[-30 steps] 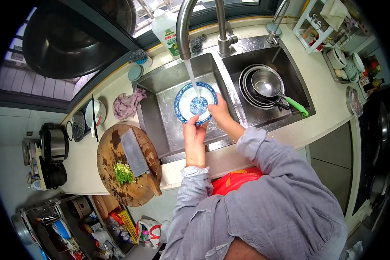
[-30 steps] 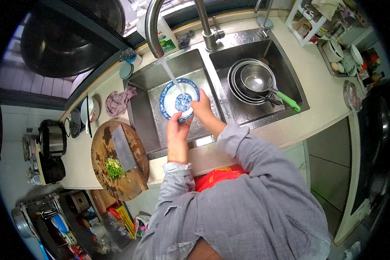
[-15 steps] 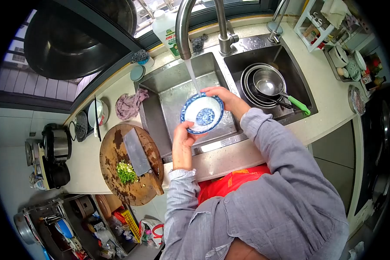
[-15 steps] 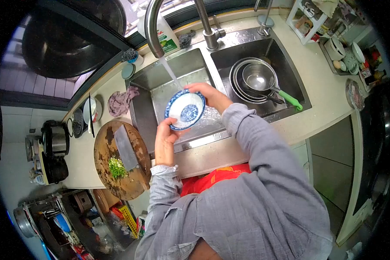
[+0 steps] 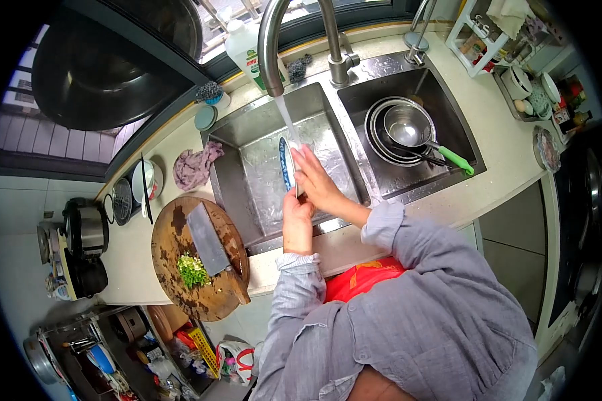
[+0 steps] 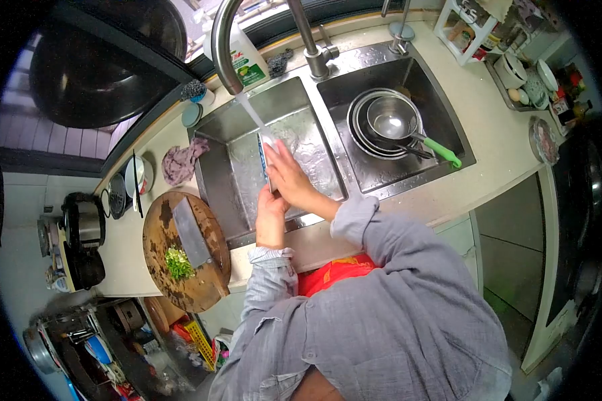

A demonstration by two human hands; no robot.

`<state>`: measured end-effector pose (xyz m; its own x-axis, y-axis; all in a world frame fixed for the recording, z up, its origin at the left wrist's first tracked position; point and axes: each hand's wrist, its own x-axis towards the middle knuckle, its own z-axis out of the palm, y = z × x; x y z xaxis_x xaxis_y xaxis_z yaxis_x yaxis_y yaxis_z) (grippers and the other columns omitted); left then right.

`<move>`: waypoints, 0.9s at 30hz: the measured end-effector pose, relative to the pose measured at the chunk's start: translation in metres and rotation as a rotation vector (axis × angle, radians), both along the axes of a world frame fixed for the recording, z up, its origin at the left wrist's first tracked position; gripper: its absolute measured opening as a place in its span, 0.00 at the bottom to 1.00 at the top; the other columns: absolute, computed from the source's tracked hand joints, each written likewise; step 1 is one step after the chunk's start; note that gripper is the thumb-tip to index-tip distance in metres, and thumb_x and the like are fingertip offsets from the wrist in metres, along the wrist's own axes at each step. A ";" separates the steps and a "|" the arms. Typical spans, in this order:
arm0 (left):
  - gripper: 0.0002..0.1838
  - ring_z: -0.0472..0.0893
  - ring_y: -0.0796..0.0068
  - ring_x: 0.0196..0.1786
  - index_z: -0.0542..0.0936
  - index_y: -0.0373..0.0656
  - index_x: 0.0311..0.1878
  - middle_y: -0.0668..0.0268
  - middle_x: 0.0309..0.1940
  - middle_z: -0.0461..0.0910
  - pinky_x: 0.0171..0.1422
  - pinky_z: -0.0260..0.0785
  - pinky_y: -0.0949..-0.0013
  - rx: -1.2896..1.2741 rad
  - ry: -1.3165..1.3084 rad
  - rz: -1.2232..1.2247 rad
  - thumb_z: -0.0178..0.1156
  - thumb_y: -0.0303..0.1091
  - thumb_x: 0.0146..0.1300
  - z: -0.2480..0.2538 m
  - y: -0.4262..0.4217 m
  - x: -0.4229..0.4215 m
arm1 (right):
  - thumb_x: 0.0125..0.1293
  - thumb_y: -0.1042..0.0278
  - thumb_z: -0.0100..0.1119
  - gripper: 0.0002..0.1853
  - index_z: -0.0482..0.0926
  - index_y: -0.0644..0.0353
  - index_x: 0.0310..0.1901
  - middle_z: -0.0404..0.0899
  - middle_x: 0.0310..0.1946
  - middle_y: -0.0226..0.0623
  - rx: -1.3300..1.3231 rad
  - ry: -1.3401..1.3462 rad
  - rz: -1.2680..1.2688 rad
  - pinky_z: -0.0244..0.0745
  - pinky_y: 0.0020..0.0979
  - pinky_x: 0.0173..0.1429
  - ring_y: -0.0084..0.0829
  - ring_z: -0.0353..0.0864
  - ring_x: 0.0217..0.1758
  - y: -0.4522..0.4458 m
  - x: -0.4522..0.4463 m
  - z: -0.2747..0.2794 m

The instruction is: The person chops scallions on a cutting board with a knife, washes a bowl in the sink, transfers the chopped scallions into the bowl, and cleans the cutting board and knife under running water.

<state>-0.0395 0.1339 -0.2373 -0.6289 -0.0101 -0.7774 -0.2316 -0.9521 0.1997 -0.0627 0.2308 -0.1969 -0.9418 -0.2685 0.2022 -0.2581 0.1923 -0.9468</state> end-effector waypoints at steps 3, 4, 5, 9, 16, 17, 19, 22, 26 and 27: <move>0.16 0.78 0.58 0.53 0.73 0.36 0.53 0.50 0.50 0.76 0.45 0.81 0.62 0.098 0.023 0.057 0.45 0.31 0.66 -0.011 -0.002 0.001 | 0.69 0.56 0.45 0.25 0.63 0.50 0.66 0.57 0.67 0.49 0.097 0.105 -0.034 0.55 0.38 0.69 0.47 0.56 0.69 0.002 -0.007 0.009; 0.15 0.78 0.59 0.54 0.73 0.36 0.53 0.50 0.49 0.77 0.46 0.81 0.60 0.150 0.014 0.089 0.46 0.31 0.66 -0.009 -0.003 0.004 | 0.69 0.56 0.45 0.24 0.64 0.48 0.65 0.57 0.67 0.48 0.141 0.129 -0.051 0.57 0.39 0.67 0.49 0.58 0.68 0.001 -0.015 0.007; 0.15 0.77 0.54 0.54 0.74 0.32 0.50 0.48 0.52 0.74 0.37 0.83 0.67 0.255 -0.039 0.142 0.45 0.30 0.66 -0.006 -0.001 0.006 | 0.69 0.53 0.45 0.25 0.64 0.52 0.65 0.63 0.63 0.50 0.145 0.060 -0.064 0.62 0.38 0.63 0.48 0.64 0.64 0.000 -0.025 0.006; 0.17 0.77 0.45 0.51 0.71 0.29 0.54 0.45 0.52 0.74 0.37 0.83 0.67 0.511 0.021 0.030 0.45 0.28 0.66 0.017 0.006 0.014 | 0.69 0.51 0.44 0.26 0.65 0.59 0.62 0.74 0.51 0.51 -0.146 -0.623 0.143 0.68 0.40 0.56 0.51 0.72 0.56 0.012 -0.068 0.008; 0.15 0.79 0.53 0.48 0.73 0.31 0.51 0.46 0.48 0.75 0.41 0.82 0.67 0.049 0.120 0.000 0.47 0.31 0.66 -0.002 0.016 0.009 | 0.66 0.54 0.48 0.29 0.60 0.57 0.66 0.55 0.66 0.58 0.220 0.193 -0.078 0.62 0.43 0.64 0.54 0.63 0.64 0.002 0.006 0.009; 0.15 0.79 0.54 0.47 0.73 0.31 0.50 0.46 0.48 0.75 0.42 0.82 0.67 0.003 0.046 0.023 0.48 0.30 0.65 -0.004 0.015 0.009 | 0.65 0.53 0.49 0.30 0.60 0.58 0.65 0.57 0.65 0.58 0.186 0.100 -0.053 0.63 0.42 0.64 0.53 0.64 0.63 0.001 -0.001 0.008; 0.15 0.79 0.54 0.47 0.72 0.29 0.50 0.46 0.48 0.75 0.45 0.81 0.65 0.077 -0.036 0.049 0.50 0.26 0.62 -0.020 0.007 0.017 | 0.63 0.52 0.52 0.32 0.61 0.59 0.65 0.60 0.63 0.59 0.118 -0.100 0.003 0.63 0.40 0.64 0.52 0.67 0.62 0.002 -0.029 0.000; 0.18 0.78 0.53 0.49 0.70 0.26 0.51 0.45 0.48 0.75 0.47 0.81 0.61 0.279 -0.043 -0.026 0.51 0.19 0.55 -0.014 0.006 0.024 | 0.54 0.68 0.52 0.27 0.66 0.65 0.58 0.76 0.46 0.50 -0.050 -0.631 0.239 0.74 0.38 0.52 0.42 0.76 0.53 0.027 -0.061 0.023; 0.20 0.79 0.50 0.49 0.72 0.32 0.51 0.49 0.48 0.77 0.50 0.77 0.52 -0.126 0.068 -0.153 0.52 0.19 0.51 0.000 -0.006 0.021 | 0.46 0.79 0.45 0.28 0.68 0.64 0.55 0.75 0.42 0.46 -0.180 -0.891 0.103 0.81 0.44 0.35 0.42 0.80 0.41 0.048 -0.048 0.028; 0.24 0.75 0.51 0.55 0.73 0.39 0.56 0.52 0.53 0.75 0.61 0.65 0.44 -0.124 0.101 -0.128 0.53 0.27 0.53 0.000 -0.013 0.017 | 0.45 0.80 0.45 0.28 0.68 0.64 0.54 0.74 0.41 0.47 -0.239 -0.959 0.057 0.81 0.47 0.33 0.44 0.80 0.39 0.050 -0.045 0.018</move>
<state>-0.0227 0.1206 -0.2372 -0.7061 -0.0165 -0.7079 -0.3219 -0.8830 0.3416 -0.1076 0.2804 -0.1789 -0.7217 -0.3705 -0.5847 0.6356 -0.0201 -0.7718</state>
